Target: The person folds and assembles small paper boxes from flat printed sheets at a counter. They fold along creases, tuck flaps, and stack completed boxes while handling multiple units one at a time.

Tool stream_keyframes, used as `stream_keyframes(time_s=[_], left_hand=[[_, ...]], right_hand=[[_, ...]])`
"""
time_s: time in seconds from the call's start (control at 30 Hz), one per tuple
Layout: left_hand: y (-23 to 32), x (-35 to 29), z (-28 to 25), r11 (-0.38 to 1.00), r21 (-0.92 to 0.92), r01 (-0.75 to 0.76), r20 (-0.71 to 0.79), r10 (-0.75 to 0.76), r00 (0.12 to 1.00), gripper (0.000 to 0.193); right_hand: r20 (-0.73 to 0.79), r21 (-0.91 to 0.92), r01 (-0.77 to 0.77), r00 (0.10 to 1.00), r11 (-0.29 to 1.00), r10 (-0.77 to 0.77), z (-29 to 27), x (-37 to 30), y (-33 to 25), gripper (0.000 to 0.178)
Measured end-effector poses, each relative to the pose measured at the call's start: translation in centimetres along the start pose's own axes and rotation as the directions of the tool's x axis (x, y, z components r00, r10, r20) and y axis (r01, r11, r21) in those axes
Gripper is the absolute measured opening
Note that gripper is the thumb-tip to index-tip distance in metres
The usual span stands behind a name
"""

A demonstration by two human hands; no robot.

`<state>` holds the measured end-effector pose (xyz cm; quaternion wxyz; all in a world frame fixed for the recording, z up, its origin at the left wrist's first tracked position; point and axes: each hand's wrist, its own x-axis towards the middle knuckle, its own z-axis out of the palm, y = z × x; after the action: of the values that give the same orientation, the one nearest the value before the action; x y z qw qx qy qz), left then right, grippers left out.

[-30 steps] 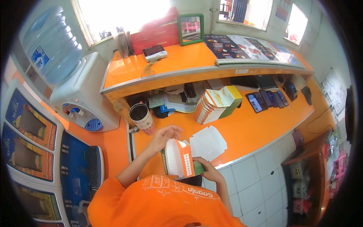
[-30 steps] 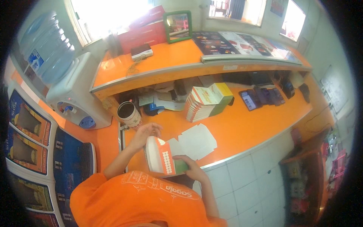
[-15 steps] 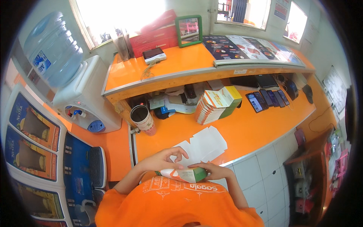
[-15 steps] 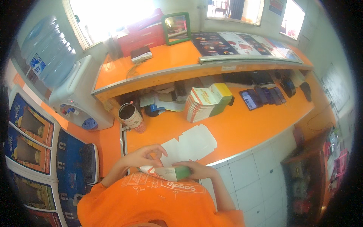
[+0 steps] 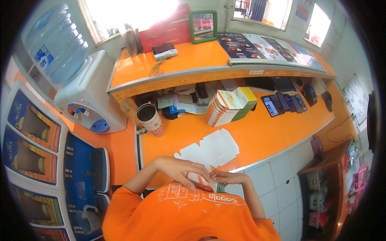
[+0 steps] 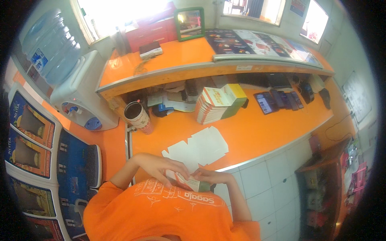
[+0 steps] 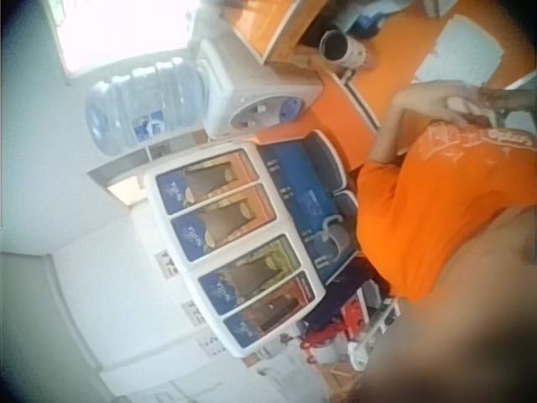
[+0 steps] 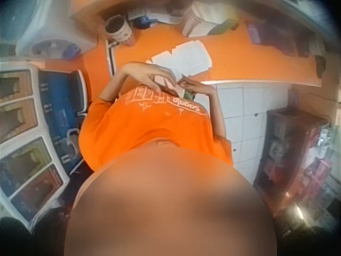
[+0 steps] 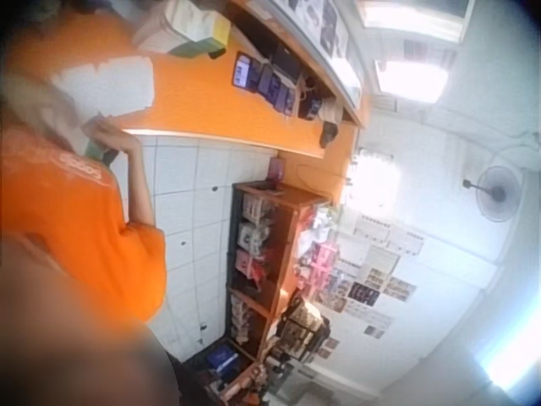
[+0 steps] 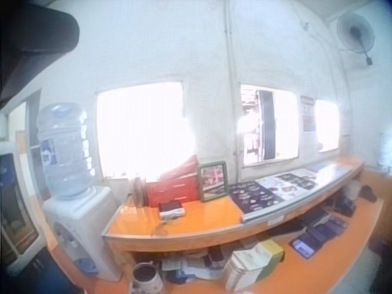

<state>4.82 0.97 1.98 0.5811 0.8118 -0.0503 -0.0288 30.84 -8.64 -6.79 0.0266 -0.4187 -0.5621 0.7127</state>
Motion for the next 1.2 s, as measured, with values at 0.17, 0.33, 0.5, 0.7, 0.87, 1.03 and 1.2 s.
stream_keyframes(time_s=[0.17,0.33,0.5,0.7,0.87,1.03,1.2], left_hand=[[0.3,0.5,-1.0,0.975,-0.004,0.224,0.024,-0.224,0.974,0.034],[0.2,3.7,-2.5,0.903,0.422,0.082,-0.171,-0.01,0.985,0.032],[-1.8,8.9,-7.3,0.373,0.889,0.267,-0.329,0.114,0.937,0.04],[-5.9,13.1,-16.4,0.254,0.89,0.379,-0.427,0.173,0.887,0.041],[-10.6,13.1,-18.7,0.306,0.832,0.462,-0.484,-0.006,0.875,0.04],[-15.5,10.0,-15.8,0.225,0.824,0.521,-0.541,0.036,0.84,0.04],[-21.1,9.1,-11.7,0.339,0.693,0.637,-0.619,-0.172,0.766,0.06]], right_hand=[[-0.106,-0.07,0.013,0.994,0.997,-0.02,-0.8,-0.9,0.9,0.064],[-0.595,-0.146,0.113,0.784,0.983,-0.178,-5.9,-4.5,0.2,0.071],[-0.818,-0.537,-0.045,0.273,0.843,-0.506,-15.4,-6.3,-1.7,0.073],[-0.858,-0.439,0.058,0.268,0.897,-0.438,-28.8,-4.3,-3.3,0.07],[-0.861,-0.312,0.009,0.42,0.95,-0.287,-33.3,-0.1,-3.0,0.081],[-0.841,-0.422,-0.191,0.448,0.886,-0.304,-32.0,2.5,-2.8,0.083],[-0.852,-0.459,-0.284,0.407,0.842,-0.328,-29.8,4.2,-2.1,0.087]])
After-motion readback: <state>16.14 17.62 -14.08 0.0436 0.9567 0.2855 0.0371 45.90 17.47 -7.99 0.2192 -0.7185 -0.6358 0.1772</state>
